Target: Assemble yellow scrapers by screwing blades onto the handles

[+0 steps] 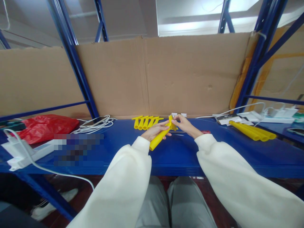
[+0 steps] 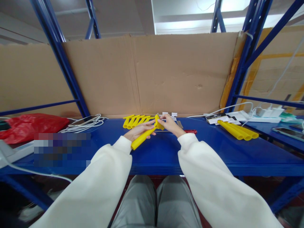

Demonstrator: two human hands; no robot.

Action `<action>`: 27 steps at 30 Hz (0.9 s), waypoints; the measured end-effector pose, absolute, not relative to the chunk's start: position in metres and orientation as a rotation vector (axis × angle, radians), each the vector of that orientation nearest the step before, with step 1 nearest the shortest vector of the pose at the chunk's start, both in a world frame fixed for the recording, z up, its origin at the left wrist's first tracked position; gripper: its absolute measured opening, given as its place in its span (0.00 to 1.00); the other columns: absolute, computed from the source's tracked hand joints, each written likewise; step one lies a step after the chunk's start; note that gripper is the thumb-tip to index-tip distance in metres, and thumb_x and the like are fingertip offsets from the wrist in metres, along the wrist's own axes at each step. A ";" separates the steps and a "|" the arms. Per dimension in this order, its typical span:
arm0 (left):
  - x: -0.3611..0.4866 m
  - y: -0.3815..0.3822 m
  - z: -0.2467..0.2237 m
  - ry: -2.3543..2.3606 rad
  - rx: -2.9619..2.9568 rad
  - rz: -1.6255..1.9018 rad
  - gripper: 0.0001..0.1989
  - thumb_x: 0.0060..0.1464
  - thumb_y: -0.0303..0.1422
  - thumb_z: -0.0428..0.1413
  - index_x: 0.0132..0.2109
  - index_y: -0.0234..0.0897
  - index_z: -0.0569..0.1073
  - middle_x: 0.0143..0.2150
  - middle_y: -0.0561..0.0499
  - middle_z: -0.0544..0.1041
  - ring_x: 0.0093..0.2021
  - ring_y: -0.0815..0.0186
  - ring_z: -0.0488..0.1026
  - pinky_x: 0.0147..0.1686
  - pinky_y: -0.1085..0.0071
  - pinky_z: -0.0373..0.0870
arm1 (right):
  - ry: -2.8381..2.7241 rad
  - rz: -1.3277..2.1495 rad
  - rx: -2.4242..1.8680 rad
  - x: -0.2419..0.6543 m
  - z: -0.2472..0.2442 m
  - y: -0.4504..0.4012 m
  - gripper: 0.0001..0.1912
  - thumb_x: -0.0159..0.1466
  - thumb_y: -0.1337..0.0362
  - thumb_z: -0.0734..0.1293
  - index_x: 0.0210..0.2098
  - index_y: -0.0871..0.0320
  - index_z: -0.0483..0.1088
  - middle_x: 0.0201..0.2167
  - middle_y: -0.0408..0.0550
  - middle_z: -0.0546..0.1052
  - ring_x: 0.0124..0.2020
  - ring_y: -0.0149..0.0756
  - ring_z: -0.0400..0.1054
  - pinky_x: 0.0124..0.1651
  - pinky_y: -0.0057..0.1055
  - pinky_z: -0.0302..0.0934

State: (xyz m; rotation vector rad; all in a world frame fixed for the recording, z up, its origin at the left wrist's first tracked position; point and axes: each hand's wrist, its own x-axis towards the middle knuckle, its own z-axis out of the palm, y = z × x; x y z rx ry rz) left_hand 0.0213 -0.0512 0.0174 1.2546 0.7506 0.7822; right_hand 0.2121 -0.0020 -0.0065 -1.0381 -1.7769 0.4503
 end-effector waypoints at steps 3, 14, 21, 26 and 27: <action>0.021 -0.049 0.016 0.736 1.268 0.795 0.31 0.60 0.22 0.54 0.68 0.43 0.61 0.49 0.42 0.76 0.28 0.70 0.77 0.16 0.81 0.65 | -1.681 0.636 -0.983 0.211 -0.006 -0.005 0.12 0.59 0.58 0.69 0.40 0.55 0.68 0.46 0.49 0.75 0.48 0.36 0.69 0.53 0.35 0.62; 0.024 -0.056 0.018 0.702 1.305 0.824 0.30 0.59 0.21 0.54 0.67 0.41 0.63 0.44 0.44 0.77 0.26 0.70 0.76 0.15 0.79 0.65 | -1.694 0.988 -0.798 0.220 0.001 -0.015 0.23 0.49 0.45 0.75 0.34 0.55 0.72 0.32 0.42 0.76 0.34 0.34 0.68 0.41 0.33 0.63; 0.027 -0.057 0.021 0.676 1.228 0.910 0.32 0.59 0.20 0.53 0.68 0.41 0.61 0.43 0.45 0.78 0.23 0.71 0.75 0.15 0.79 0.63 | -1.767 0.819 -0.937 0.215 -0.001 -0.012 0.24 0.58 0.41 0.67 0.40 0.56 0.73 0.42 0.49 0.78 0.42 0.39 0.70 0.48 0.37 0.64; 0.025 -0.055 0.025 0.730 1.113 1.036 0.33 0.60 0.20 0.51 0.69 0.43 0.58 0.49 0.43 0.78 0.24 0.73 0.75 0.15 0.80 0.64 | -1.860 0.248 -1.170 0.235 0.005 -0.003 0.16 0.61 0.50 0.67 0.41 0.55 0.74 0.45 0.53 0.78 0.48 0.45 0.69 0.54 0.47 0.62; 0.025 -0.054 0.025 0.769 1.078 1.070 0.33 0.60 0.20 0.51 0.70 0.43 0.58 0.49 0.43 0.77 0.24 0.73 0.75 0.15 0.80 0.64 | -1.915 0.113 -1.268 0.243 0.007 -0.003 0.14 0.60 0.52 0.68 0.40 0.54 0.75 0.46 0.53 0.78 0.51 0.48 0.68 0.55 0.50 0.60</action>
